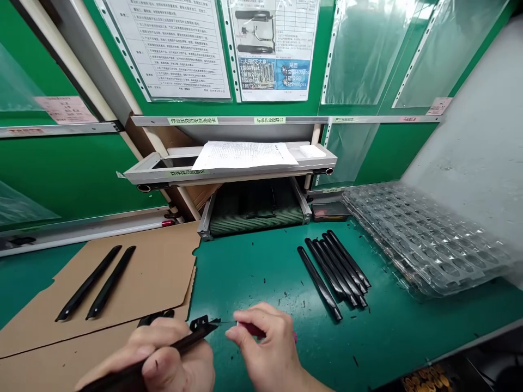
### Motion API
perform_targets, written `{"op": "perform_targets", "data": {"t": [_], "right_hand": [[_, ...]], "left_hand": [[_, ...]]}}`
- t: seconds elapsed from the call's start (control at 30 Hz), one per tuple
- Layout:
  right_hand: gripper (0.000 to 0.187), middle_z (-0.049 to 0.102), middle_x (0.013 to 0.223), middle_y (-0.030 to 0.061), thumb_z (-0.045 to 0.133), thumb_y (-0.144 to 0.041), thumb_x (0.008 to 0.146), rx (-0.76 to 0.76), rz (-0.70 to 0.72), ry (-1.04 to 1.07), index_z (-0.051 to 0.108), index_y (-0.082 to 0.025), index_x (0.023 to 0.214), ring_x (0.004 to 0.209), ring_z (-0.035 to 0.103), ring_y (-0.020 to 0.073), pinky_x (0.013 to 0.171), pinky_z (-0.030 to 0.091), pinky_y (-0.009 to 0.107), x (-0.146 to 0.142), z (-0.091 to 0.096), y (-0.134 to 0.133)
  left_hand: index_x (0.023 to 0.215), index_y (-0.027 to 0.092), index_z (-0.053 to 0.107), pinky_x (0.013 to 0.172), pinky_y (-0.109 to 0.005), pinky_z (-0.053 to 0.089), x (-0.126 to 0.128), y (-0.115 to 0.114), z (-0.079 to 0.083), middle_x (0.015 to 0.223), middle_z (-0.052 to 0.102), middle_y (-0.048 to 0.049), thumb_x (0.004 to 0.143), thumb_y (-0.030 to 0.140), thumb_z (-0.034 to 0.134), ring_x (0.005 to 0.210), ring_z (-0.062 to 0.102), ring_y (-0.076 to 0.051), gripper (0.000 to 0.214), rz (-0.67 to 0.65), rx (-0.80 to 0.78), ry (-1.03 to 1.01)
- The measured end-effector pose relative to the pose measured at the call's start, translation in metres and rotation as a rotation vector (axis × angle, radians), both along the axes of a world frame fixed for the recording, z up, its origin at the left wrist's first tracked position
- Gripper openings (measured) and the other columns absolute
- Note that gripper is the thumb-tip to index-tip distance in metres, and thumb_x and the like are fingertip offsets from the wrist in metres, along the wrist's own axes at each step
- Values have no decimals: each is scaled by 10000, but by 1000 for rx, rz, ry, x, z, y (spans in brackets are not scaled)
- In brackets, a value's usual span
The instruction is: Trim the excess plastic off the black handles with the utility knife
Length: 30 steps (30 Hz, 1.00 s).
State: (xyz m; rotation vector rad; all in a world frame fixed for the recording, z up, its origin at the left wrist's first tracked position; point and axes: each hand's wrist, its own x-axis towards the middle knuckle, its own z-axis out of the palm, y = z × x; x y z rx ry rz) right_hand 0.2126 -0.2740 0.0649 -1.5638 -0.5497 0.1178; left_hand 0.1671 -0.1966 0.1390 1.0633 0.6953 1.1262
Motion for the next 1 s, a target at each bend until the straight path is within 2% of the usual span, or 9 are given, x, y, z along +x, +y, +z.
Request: {"op": "perform_targets", "data": {"t": [0.07,0.1,0.2,0.3,0.4,0.57,0.73,0.87,1.0], "right_hand": [[128,738,809,35,723,-278,838,-4,-38,-71,800,-222,924,685,682,161,595,513,226,9,1,-5],[160,734,820,42,678,-301,885,-11,-39,-124,788,-212,958,697,674,162,601,502,232,14,2,-8],[334,685,740,33,468,-374,1023,-67,57,-305,735,-192,938,652,617,149,587,442,244,27,8,-18],[507,585,642,8,286,-427,1075,-180,196,-445,643,-198,798,582,532,133,564,366,257,33,13,-26],[588,565,650,-6,190,-512,1078,-261,268,-526,577,-206,760,577,505,122,550,308,266,34,17,-28],[731,535,621,-33,213,-845,906,-259,164,-711,517,-207,719,530,456,110,495,223,273,38,16,-19],[788,530,607,-29,172,-905,848,-307,144,-872,509,-208,700,527,431,122,491,201,291,39,11,-16],[750,467,516,-48,212,-859,894,-261,182,-844,442,-203,614,467,397,102,470,172,298,34,5,-18],[694,562,599,-50,350,-850,876,-235,218,-592,509,-208,666,542,517,95,506,271,263,31,11,-19]], "left_hand": [[798,267,408,538,-256,310,2,2,9,638,292,55,756,617,743,576,250,-143,486,105,114,-70],[824,262,445,544,-243,329,3,5,11,662,330,50,851,524,693,592,283,-141,361,73,92,-81],[830,234,511,451,-219,284,10,20,6,639,309,50,952,482,558,536,266,-119,280,-188,-232,-50],[821,211,556,384,-214,245,17,31,-6,583,283,64,953,508,533,460,228,-95,326,-343,-470,-14],[831,197,588,371,-200,272,19,31,-13,556,314,68,952,450,555,428,255,-81,283,-440,-520,13],[822,176,615,348,-176,277,17,22,-18,528,338,80,799,476,760,416,287,-65,334,-523,-528,110],[807,159,618,341,-156,286,17,16,-17,515,359,96,610,491,898,415,284,-43,477,-485,-561,162],[794,163,601,317,-155,252,18,14,-15,519,339,103,594,498,906,409,265,-41,495,-526,-620,159],[808,175,604,348,-190,351,19,13,-17,514,328,101,683,485,853,402,284,-59,417,-563,-601,140]]}}
